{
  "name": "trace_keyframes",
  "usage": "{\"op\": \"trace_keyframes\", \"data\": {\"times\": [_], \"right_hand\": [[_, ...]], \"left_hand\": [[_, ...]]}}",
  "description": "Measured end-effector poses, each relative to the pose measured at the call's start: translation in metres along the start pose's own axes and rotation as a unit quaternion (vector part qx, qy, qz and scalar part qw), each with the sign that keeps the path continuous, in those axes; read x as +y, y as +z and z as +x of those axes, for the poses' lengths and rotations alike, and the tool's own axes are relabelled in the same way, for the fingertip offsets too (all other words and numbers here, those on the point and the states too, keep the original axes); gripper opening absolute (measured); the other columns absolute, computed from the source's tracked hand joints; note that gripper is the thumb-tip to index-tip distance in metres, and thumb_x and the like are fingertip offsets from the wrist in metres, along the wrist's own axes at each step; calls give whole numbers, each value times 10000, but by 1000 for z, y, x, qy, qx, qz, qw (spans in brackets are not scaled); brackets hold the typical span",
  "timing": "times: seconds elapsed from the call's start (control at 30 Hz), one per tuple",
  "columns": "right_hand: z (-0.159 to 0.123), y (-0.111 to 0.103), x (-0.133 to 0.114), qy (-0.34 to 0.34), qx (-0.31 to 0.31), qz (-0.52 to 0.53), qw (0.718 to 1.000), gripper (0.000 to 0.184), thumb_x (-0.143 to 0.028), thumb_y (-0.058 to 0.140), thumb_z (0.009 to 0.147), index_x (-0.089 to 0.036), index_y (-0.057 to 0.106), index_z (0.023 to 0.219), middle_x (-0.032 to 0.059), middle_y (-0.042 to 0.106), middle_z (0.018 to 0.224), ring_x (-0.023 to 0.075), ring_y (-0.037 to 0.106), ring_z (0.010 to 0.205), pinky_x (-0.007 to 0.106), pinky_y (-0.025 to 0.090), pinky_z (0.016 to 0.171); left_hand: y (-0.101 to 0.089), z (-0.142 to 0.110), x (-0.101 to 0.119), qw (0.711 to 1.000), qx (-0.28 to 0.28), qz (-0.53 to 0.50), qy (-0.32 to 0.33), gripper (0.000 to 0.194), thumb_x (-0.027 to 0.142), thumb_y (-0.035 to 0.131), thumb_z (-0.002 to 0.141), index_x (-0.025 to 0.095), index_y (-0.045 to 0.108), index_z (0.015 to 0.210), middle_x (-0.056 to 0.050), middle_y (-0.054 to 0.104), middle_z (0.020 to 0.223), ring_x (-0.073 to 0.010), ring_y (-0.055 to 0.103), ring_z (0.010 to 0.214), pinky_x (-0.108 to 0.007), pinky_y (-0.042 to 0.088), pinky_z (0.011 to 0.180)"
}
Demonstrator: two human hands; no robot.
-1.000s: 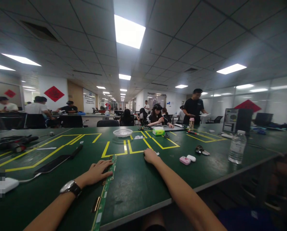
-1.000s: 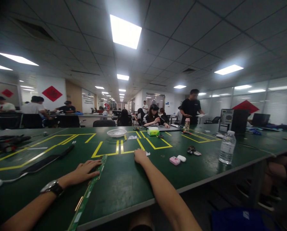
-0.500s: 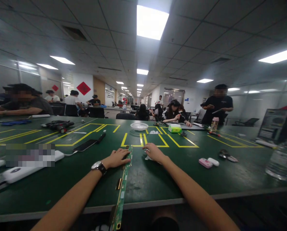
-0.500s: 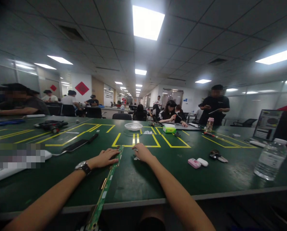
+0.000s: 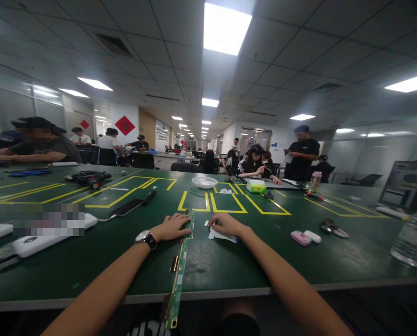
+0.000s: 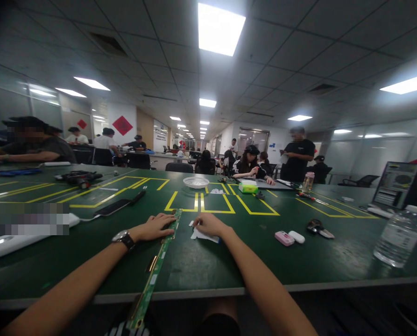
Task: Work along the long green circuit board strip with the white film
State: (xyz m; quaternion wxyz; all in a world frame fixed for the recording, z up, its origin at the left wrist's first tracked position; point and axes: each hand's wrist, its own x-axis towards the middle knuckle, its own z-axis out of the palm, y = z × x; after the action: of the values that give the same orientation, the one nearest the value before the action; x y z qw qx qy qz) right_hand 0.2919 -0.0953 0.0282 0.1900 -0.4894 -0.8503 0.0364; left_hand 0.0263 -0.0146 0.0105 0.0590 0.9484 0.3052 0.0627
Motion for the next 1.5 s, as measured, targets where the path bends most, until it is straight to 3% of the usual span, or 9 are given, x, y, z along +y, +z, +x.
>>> {"op": "trace_keyframes", "data": {"times": [0.17,0.53,1.5], "right_hand": [[7,11,-16,-43,28,-32,998,245,-146,545,787,-146,697,979,78,646,894,169,575,837,271,437,797],[13,27,-32,-111,14,-37,993,303,-157,500,848,-155,659,1105,108,622,1058,189,553,994,311,412,921],[14,28,-36,-113,2,-31,993,350,-87,460,835,-151,635,1132,119,605,1088,204,524,1035,348,384,952]], "left_hand": [[0,0,0,1000,1,2,-2,630,637,373,882,300,349,1413,-68,329,1466,-331,268,1301,-516,271,969],[3,0,-2,1000,-3,7,1,602,617,378,891,328,332,1417,-63,310,1476,-337,255,1305,-525,263,966],[3,0,0,1000,1,13,-3,586,608,387,897,319,357,1405,-69,325,1469,-335,271,1297,-524,266,960]]}}
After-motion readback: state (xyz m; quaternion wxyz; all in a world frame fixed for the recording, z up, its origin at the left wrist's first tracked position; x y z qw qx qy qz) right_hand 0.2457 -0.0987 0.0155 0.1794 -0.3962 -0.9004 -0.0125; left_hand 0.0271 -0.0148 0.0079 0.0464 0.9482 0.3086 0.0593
